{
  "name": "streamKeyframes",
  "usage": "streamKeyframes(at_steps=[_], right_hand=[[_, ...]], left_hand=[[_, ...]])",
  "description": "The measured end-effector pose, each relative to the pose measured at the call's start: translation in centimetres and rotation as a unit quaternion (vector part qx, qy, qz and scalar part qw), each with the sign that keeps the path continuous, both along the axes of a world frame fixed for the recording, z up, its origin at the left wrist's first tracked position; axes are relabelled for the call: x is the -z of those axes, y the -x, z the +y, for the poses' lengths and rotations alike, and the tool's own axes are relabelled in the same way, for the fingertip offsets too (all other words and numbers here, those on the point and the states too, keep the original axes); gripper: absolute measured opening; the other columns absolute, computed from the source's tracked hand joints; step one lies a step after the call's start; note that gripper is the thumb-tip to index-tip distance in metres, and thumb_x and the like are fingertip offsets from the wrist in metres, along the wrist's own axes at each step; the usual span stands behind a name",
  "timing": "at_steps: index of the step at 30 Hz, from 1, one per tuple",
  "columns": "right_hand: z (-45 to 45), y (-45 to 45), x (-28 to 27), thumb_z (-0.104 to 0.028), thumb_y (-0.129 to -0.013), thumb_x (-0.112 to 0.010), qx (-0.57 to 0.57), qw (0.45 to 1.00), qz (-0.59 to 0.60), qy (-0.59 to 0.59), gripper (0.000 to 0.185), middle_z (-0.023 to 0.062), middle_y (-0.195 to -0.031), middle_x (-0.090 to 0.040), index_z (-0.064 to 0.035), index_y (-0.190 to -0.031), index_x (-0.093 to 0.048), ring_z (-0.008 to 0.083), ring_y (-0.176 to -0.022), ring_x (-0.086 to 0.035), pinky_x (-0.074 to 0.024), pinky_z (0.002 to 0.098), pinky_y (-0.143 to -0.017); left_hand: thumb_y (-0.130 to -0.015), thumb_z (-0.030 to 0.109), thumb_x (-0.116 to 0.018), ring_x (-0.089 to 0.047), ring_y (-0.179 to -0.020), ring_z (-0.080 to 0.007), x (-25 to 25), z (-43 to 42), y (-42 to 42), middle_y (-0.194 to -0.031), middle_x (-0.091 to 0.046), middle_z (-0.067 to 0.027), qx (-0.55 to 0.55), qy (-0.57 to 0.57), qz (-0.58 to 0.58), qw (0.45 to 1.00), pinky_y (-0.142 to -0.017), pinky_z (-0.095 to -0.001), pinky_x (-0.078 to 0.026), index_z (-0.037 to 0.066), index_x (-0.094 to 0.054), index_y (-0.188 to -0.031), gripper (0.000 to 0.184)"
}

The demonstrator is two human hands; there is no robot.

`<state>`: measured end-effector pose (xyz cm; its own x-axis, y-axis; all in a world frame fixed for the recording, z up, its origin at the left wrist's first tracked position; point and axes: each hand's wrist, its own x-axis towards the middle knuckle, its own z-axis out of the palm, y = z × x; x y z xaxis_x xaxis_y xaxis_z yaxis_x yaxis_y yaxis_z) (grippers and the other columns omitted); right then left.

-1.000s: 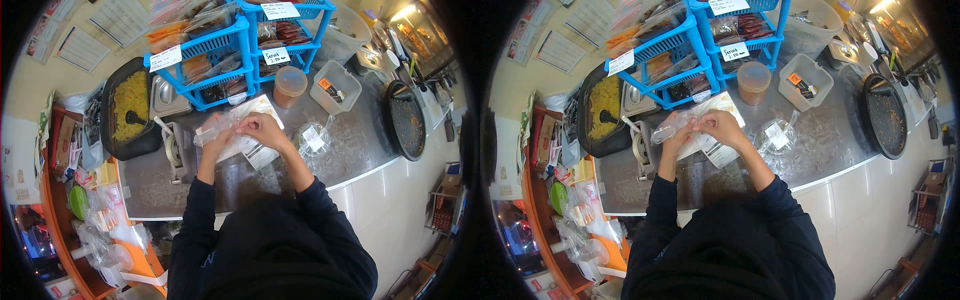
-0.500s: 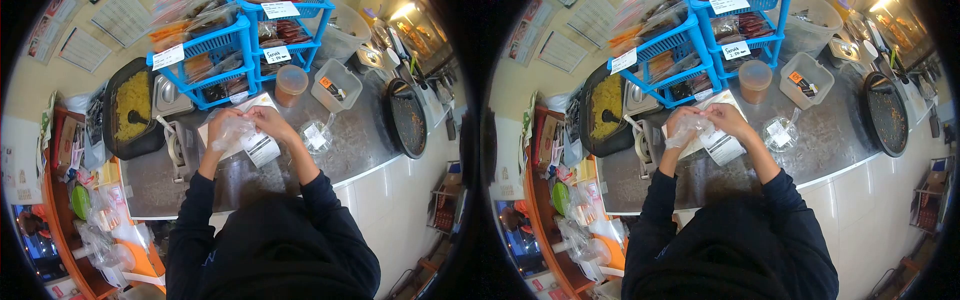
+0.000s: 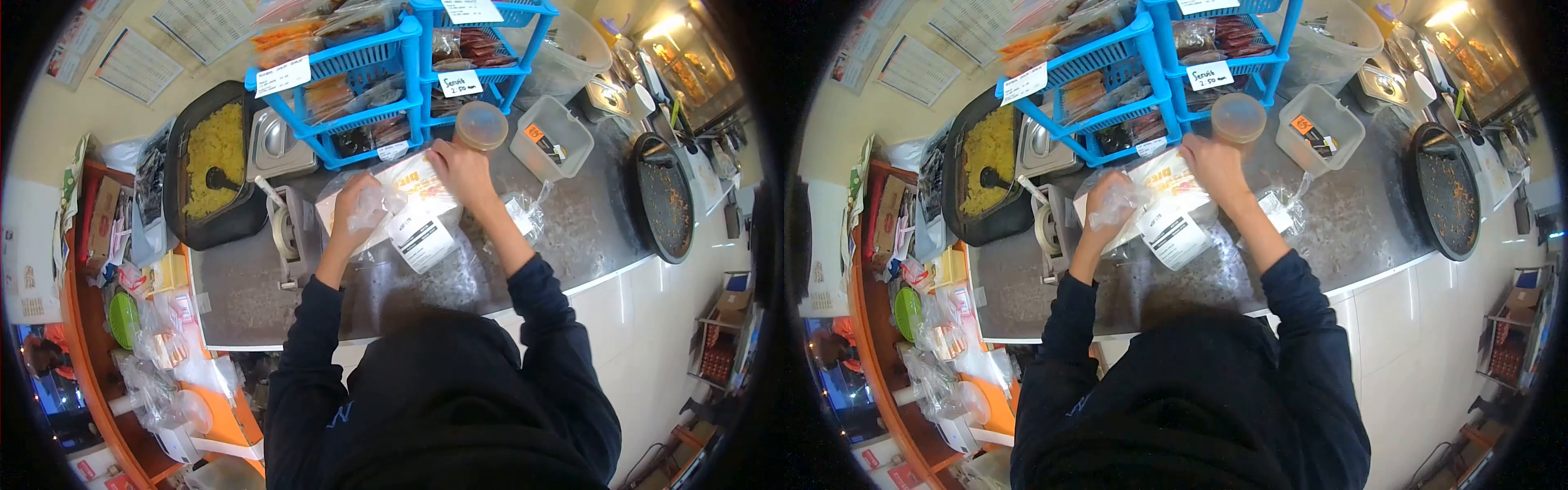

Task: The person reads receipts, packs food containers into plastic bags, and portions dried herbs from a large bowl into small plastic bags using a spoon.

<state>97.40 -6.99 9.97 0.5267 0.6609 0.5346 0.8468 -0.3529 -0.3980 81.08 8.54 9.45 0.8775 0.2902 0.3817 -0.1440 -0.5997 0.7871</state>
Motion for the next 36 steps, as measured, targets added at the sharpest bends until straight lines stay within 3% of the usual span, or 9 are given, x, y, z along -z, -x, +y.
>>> streamKeyframes(at_steps=[5, 8, 14, 20, 22, 28, 32, 33, 36], right_hand=[[0.5, 4.5, -1.6, -0.027, -0.079, -0.063, -0.088, 0.987, 0.135, 0.018, 0.017, 0.0004, -0.078, -0.059, -0.0106, -0.077, -0.058, 0.0184, -0.076, -0.057, -0.0328, 0.0379, -0.075], [1.0, 4.8, -1.0, -0.022, -0.078, -0.063, -0.118, 0.967, 0.226, 0.008, 0.013, -0.0004, -0.072, -0.057, -0.0105, -0.077, -0.057, 0.0185, -0.068, -0.054, -0.0314, 0.0369, -0.073], [1.6, 5.4, 0.6, -0.016, -0.076, -0.062, -0.087, 0.989, 0.119, -0.028, 0.007, -0.0003, -0.068, -0.055, -0.0114, -0.077, -0.057, 0.0194, -0.065, -0.051, -0.0294, 0.0362, -0.074], [-1.3, 8.9, -2.7, -0.013, -0.074, -0.061, 0.054, 0.994, 0.006, -0.091, 0.008, 0.0027, -0.073, -0.057, -0.0102, -0.080, -0.058, 0.0221, -0.072, -0.055, -0.0363, 0.0384, -0.072], [-2.5, 13.1, 0.1, -0.014, -0.075, -0.060, -0.179, 0.976, 0.089, -0.085, 0.009, 0.0044, -0.077, -0.059, -0.0079, -0.081, -0.056, 0.0248, -0.077, -0.057, -0.0426, 0.0379, -0.069], [1.6, 19.0, 8.3, -0.011, -0.075, -0.057, -0.207, 0.939, 0.117, 0.248, 0.012, 0.0097, -0.078, -0.062, -0.0044, -0.085, -0.053, 0.0263, -0.066, -0.064, -0.0522, 0.0355, -0.056], [2.3, 18.8, 10.2, -0.010, -0.077, -0.055, -0.229, 0.952, 0.063, 0.193, 0.010, 0.0106, -0.076, -0.062, -0.0037, -0.084, -0.054, 0.0257, -0.064, -0.065, -0.0521, 0.0365, -0.054], [2.0, 18.8, 10.2, -0.010, -0.077, -0.054, -0.236, 0.954, 0.059, 0.176, 0.009, 0.0105, -0.075, -0.061, -0.0038, -0.084, -0.054, 0.0256, -0.065, -0.065, -0.0519, 0.0373, -0.056], [1.2, 18.7, 10.2, -0.010, -0.078, -0.054, -0.239, 0.965, 0.026, 0.107, 0.007, 0.0094, -0.073, -0.060, -0.0041, -0.082, -0.055, 0.0262, -0.066, -0.063, -0.0500, 0.0396, -0.059]], left_hand=[[-0.065, 0.006, -0.066, -0.052, -0.084, -0.0133, -0.5, -0.5, 0.6, -0.087, -0.052, -0.0054, 0.051, 0.187, -0.001, 0.981, -0.073, -0.0273, -0.041, 0.006, -0.048, -0.091, 0.032], [-0.068, 0.006, -0.066, -0.050, -0.085, -0.0099, 0.2, -0.1, 0.8, -0.088, -0.052, -0.0038, 0.052, 0.196, 0.003, 0.979, -0.075, -0.0263, -0.041, 0.007, -0.046, -0.094, 0.033], [-0.067, 0.004, -0.066, -0.051, -0.082, -0.0162, 0.8, -0.4, 0.8, -0.089, -0.052, -0.0031, 0.011, 0.103, 0.017, 0.995, -0.074, -0.0281, -0.041, 0.006, -0.045, -0.093, 0.033], [-0.068, -0.004, -0.060, -0.045, -0.117, -0.0207, -3.9, -0.4, 4.1, -0.115, -0.055, -0.0101, 0.069, 0.139, 0.037, 0.987, -0.099, -0.0316, -0.033, 0.006, -0.044, -0.122, 0.057], [-0.074, 0.004, -0.063, -0.036, -0.127, -0.0222, -5.7, 0.0, 5.1, -0.126, -0.050, -0.0113, 0.076, 0.152, 0.060, 0.984, -0.106, -0.0363, -0.027, 0.007, -0.038, -0.132, 0.064], [-0.075, 0.006, -0.064, -0.046, -0.116, -0.0175, -7.3, 1.0, 3.7, -0.110, -0.056, -0.0040, 0.104, 0.098, 0.123, 0.982, -0.099, -0.0342, -0.032, 0.013, -0.038, -0.133, 0.064], [-0.071, 0.009, -0.068, -0.050, -0.084, -0.0196, -7.5, 1.2, 3.2, -0.088, -0.054, -0.0036, 0.111, -0.092, 0.135, 0.980, -0.084, -0.0326, -0.037, 0.009, -0.058, -0.111, 0.041], [-0.071, 0.010, -0.070, -0.046, -0.078, -0.0212, -7.2, 0.9, 3.0, -0.082, -0.052, -0.0053, 0.089, -0.048, 0.112, 0.989, -0.081, -0.0324, -0.037, 0.005, -0.061, -0.092, 0.023], [-0.073, 0.013, -0.068, -0.048, -0.083, -0.0236, -6.4, 1.6, 2.6, -0.083, -0.052, -0.0062, 0.043, -0.049, 0.068, 0.996, -0.079, -0.0321, -0.038, 0.004, -0.059, -0.084, 0.017]])
